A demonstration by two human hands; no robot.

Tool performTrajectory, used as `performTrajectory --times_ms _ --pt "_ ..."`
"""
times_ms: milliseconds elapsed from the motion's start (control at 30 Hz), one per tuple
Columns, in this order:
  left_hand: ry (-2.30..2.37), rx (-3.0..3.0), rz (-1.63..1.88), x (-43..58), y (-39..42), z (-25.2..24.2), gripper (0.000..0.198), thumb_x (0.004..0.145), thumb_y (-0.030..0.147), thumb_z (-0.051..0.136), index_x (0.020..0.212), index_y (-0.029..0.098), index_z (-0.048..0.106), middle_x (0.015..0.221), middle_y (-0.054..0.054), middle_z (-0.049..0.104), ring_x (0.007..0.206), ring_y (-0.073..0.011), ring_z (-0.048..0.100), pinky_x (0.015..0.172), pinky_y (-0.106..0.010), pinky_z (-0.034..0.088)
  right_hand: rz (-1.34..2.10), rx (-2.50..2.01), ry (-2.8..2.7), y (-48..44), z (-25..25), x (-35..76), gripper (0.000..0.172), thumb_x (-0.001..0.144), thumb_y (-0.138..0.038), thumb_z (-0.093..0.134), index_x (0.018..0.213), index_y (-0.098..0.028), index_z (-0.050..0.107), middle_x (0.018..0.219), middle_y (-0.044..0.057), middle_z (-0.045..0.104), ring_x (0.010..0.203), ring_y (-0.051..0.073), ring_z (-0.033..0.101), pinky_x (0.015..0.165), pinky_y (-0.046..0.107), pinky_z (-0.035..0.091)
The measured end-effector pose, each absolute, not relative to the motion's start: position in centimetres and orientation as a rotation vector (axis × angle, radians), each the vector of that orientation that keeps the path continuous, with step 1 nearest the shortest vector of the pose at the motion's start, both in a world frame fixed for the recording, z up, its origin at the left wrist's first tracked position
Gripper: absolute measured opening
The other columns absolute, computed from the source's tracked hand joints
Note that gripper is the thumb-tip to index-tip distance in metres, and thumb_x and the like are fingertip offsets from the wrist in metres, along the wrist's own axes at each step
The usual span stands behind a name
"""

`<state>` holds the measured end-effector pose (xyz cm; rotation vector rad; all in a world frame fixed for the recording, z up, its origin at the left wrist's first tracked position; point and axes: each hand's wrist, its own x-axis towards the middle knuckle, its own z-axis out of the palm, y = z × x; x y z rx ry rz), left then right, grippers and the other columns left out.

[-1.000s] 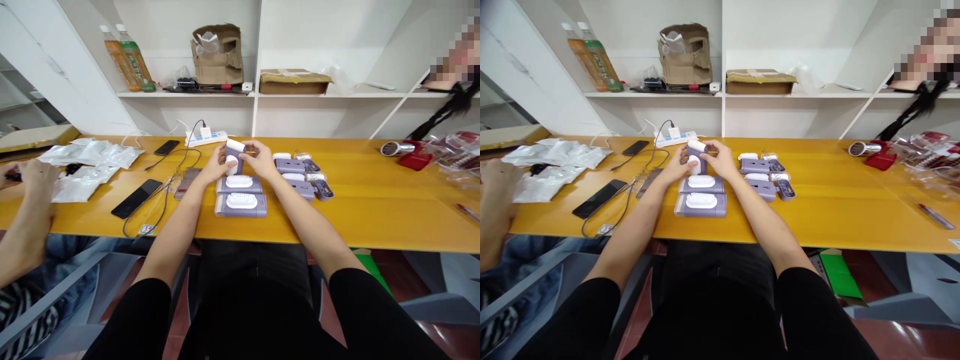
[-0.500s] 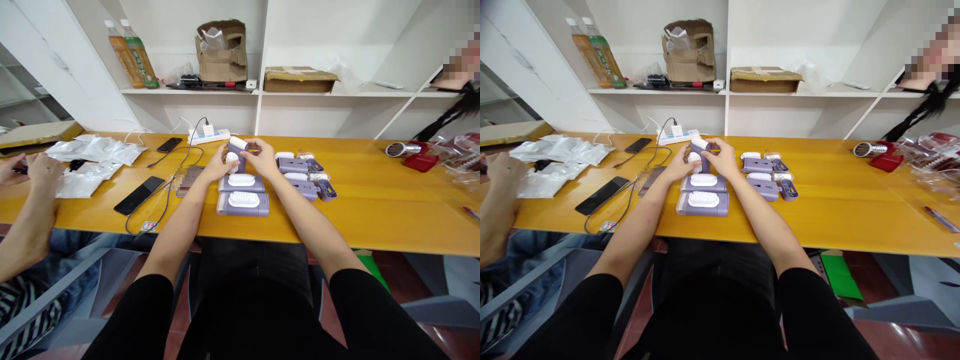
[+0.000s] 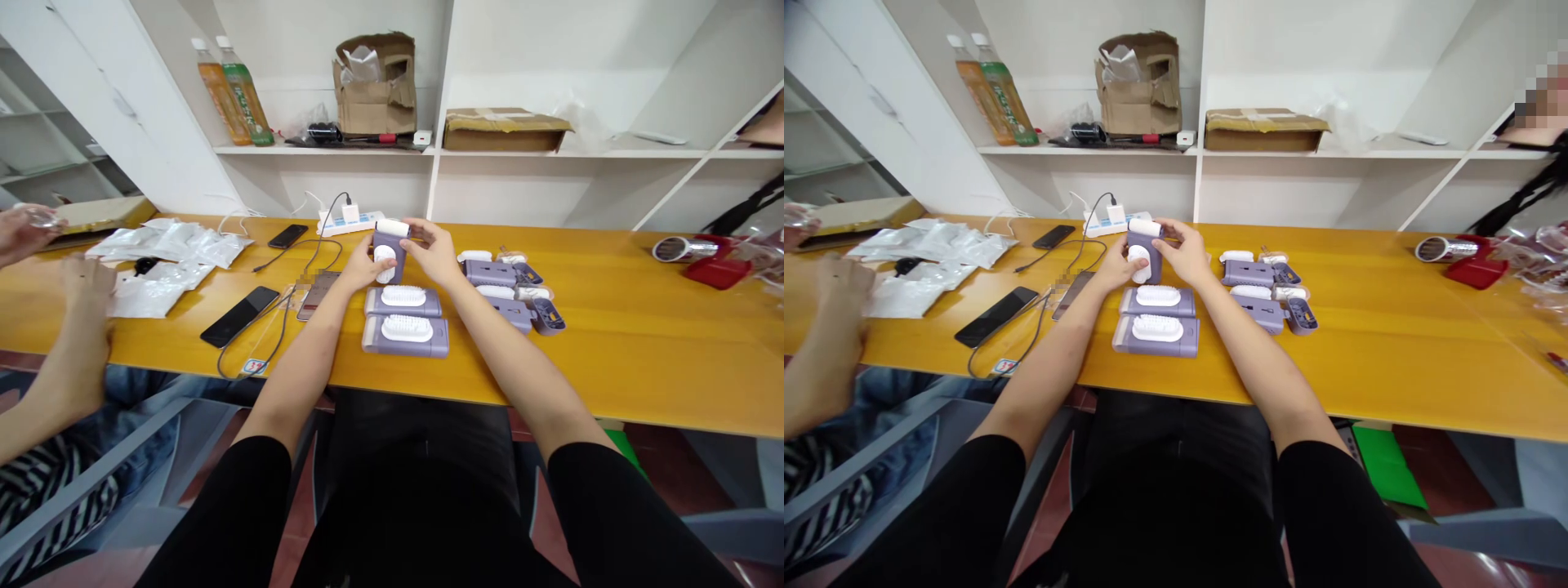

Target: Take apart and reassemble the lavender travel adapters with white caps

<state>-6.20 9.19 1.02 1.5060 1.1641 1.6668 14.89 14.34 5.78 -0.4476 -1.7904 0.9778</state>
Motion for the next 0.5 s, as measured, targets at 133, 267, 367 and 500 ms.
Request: performTrajectory --times_ms 133,267,367,500 --pt "1.111 1.443 1.799 -5.3 8.8 1.6 0.112 0.052 0.089 0.105 0.134 0.021 0.070 0.130 -0.016 0.079 0.127 -0.0389 0.077 0.114 -0.052 0.062 0.959 -0.368 -1.848 14.2 7.8 14.0 0.060 0.092 -0.049 0.087 0.146 -0.023 0.078 0.152 0.015 0.080 0.142 0.034 0.075 0.130 0.055 0.057" --pt "1.046 1.195 1.979 -3.8 9.0 2.4 0.108 0.065 0.093 0.099 0.140 0.022 0.066 0.140 -0.016 0.079 0.136 -0.0366 0.075 0.116 -0.048 0.062 0.827 -0.390 -1.922 12.8 9.2 13.8 0.060 0.099 -0.053 0.085 0.152 -0.027 0.077 0.159 0.012 0.076 0.149 0.037 0.069 0.130 0.058 0.056" --pt "0.957 1.036 1.984 -3.1 9.5 2.6 0.092 0.085 0.091 0.087 0.143 0.021 0.067 0.143 -0.017 0.079 0.140 -0.0346 0.075 0.116 -0.046 0.064 0.684 -0.372 -2.060 11.8 8.7 13.9 0.063 0.096 -0.049 0.089 0.155 -0.028 0.077 0.162 0.012 0.074 0.154 0.041 0.065 0.135 0.063 0.050" --pt "0.941 0.927 1.940 -3.0 9.9 2.4 0.085 0.096 0.087 0.080 0.150 0.024 0.063 0.141 -0.015 0.081 0.141 -0.0324 0.076 0.115 -0.045 0.066 0.561 -0.379 -2.172 11.7 7.3 13.6 0.071 0.094 -0.044 0.090 0.160 -0.026 0.075 0.165 0.015 0.072 0.158 0.042 0.062 0.141 0.063 0.042"
